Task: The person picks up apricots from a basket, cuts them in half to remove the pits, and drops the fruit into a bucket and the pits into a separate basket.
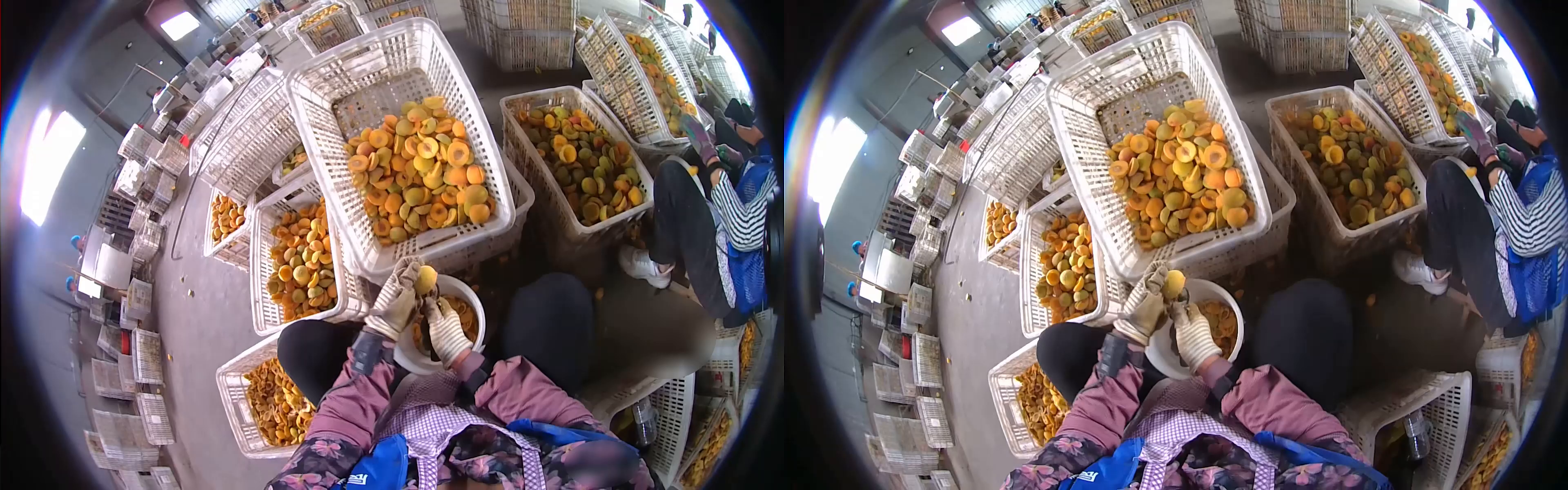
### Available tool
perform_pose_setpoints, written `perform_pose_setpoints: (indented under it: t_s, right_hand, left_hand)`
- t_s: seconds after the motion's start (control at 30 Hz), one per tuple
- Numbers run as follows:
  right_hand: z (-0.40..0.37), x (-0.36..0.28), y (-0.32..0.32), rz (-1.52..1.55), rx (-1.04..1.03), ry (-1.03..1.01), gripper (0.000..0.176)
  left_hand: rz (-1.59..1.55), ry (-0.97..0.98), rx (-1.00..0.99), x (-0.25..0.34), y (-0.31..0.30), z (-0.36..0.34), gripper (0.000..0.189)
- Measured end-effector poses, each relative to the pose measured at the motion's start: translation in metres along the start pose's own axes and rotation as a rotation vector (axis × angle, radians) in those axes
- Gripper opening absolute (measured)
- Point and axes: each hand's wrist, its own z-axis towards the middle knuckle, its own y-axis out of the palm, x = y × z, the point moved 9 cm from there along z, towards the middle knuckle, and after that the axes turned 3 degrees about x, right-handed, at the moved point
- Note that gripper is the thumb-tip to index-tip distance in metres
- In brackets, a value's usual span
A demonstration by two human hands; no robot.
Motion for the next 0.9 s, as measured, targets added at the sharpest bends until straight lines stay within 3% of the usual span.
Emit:
perform_pose_setpoints:
  t_s: [0.03, 0.07, 0.1, 0.23, 0.3, 0.37, 0.43, 0.5, 0.57, 0.6, 0.67, 0.7, 0.77, 0.8, 0.83, 0.87, 0.9]
  right_hand:
    - [-0.002, 0.003, 0.003, -0.069, -0.028, 0.011, 0.033]
    - [-0.004, 0.006, 0.005, -0.138, -0.057, 0.020, 0.033]
    - [-0.002, 0.003, 0.012, -0.192, -0.095, -0.046, 0.034]
    - [-0.014, 0.004, 0.012, -0.295, -0.129, -0.016, 0.036]
    - [-0.017, -0.004, 0.010, -0.503, -0.110, -0.061, 0.040]
    - [-0.026, -0.017, 0.012, -0.591, -0.117, -0.084, 0.039]
    - [-0.029, -0.023, 0.011, -0.681, -0.129, -0.114, 0.038]
    - [-0.038, -0.018, 0.033, -1.222, -0.389, -0.363, 0.039]
    - [-0.049, -0.005, 0.043, -1.377, -0.449, -0.812, 0.041]
    - [-0.037, 0.007, 0.031, -0.989, -0.400, -0.720, 0.039]
    - [-0.018, 0.044, 0.015, -0.706, -0.348, -0.546, 0.043]
    - [-0.008, 0.053, 0.013, -0.803, -0.324, -0.497, 0.043]
    - [-0.032, -0.009, 0.007, -0.873, -0.159, -0.148, 0.048]
    - [-0.028, -0.009, 0.007, -0.827, -0.147, -0.231, 0.047]
    - [-0.027, -0.006, 0.008, -0.631, -0.170, -0.272, 0.039]
    - [-0.022, 0.014, 0.011, -0.156, -0.250, -0.102, 0.033]
    - [-0.019, 0.027, 0.019, 0.317, -0.327, 0.079, 0.028]
  left_hand:
    - [-0.080, -0.074, 0.060, -0.038, -0.001, -0.008, 0.039]
    - [-0.250, 0.039, 0.108, -0.038, -0.001, -0.024, 0.040]
    - [-0.598, -0.244, 0.273, -0.064, -0.005, -0.023, 0.031]
    - [-0.673, -0.264, 0.263, -0.060, 0.001, -0.037, 0.034]
    - [-0.674, -0.260, 0.286, -0.050, 0.002, -0.042, 0.032]
    - [-0.804, -0.502, 0.417, -0.040, 0.007, -0.056, 0.031]
    - [-0.864, -0.377, 0.444, -0.066, 0.007, -0.058, 0.030]
    - [-0.885, -0.077, 0.319, -0.047, 0.003, -0.055, 0.024]
    - [-0.654, -0.044, 0.283, -0.072, -0.006, -0.049, 0.021]
    - [-0.592, -0.045, 0.257, -0.081, -0.008, -0.047, 0.023]
    - [-0.667, -0.084, 0.132, -0.089, -0.001, -0.049, 0.027]
    - [-0.690, -0.087, 0.063, -0.090, 0.003, -0.047, 0.027]
    - [-0.456, 0.114, 0.377, -0.037, -0.004, -0.065, 0.020]
    - [-0.739, -0.039, 0.335, -0.043, 0.005, -0.059, 0.022]
    - [-0.698, 0.013, 0.324, -0.029, 0.003, -0.062, 0.024]
    - [-0.658, 0.065, 0.315, -0.014, 0.002, -0.065, 0.026]
    - [-0.487, 0.280, 0.355, 0.011, -0.001, -0.072, 0.027]
